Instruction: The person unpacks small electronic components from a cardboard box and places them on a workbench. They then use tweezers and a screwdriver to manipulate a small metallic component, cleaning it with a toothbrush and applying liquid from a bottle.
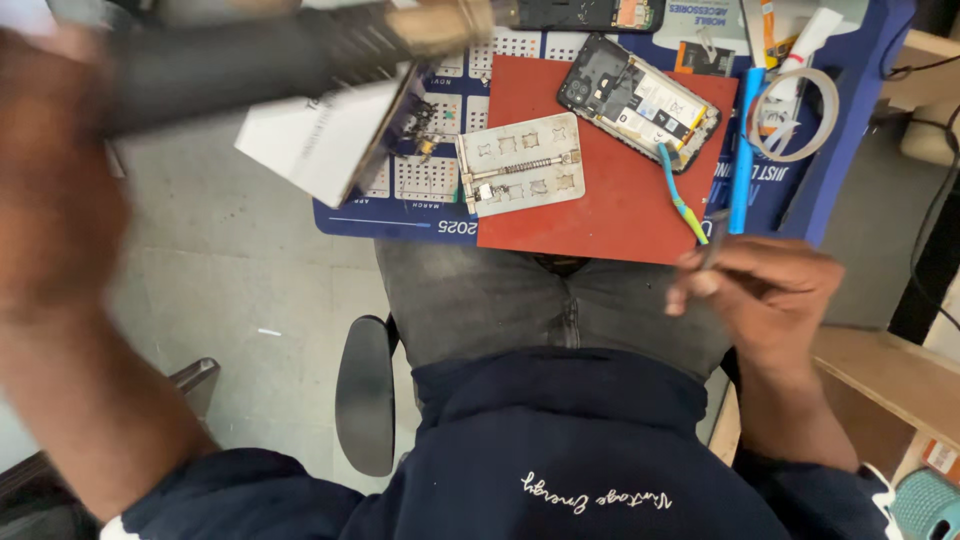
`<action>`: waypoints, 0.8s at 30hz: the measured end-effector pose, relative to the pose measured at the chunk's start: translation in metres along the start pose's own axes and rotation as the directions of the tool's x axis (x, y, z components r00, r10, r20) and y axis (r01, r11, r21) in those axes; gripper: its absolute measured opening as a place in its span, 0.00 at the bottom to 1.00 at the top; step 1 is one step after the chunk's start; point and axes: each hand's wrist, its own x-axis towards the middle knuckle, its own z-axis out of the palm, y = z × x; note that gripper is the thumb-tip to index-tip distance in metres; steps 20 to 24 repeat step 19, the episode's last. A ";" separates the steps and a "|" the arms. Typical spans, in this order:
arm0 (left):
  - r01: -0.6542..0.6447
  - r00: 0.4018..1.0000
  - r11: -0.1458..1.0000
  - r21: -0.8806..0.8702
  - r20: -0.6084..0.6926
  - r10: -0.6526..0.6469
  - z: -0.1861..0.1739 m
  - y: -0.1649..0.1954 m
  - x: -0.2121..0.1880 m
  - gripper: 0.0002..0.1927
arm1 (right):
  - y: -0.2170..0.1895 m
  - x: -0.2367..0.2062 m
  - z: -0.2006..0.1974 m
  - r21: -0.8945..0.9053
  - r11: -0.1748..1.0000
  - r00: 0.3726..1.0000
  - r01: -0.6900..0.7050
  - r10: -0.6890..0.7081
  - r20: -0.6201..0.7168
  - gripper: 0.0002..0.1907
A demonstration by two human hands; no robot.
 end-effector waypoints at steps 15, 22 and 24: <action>-0.092 0.989 0.959 -0.266 -0.140 0.056 -0.022 0.084 0.035 0.07 | -0.046 0.099 0.100 -0.054 0.997 0.780 -0.048 0.071 0.622 0.09; 0.000 0.998 0.933 -0.361 -0.053 -0.020 -0.027 0.082 0.031 0.09 | -0.037 0.105 0.093 0.000 0.989 0.726 -0.149 0.110 0.679 0.11; 0.000 0.998 0.933 -0.361 -0.053 -0.020 -0.027 0.082 0.031 0.09 | -0.037 0.105 0.093 0.000 0.989 0.726 -0.149 0.110 0.679 0.11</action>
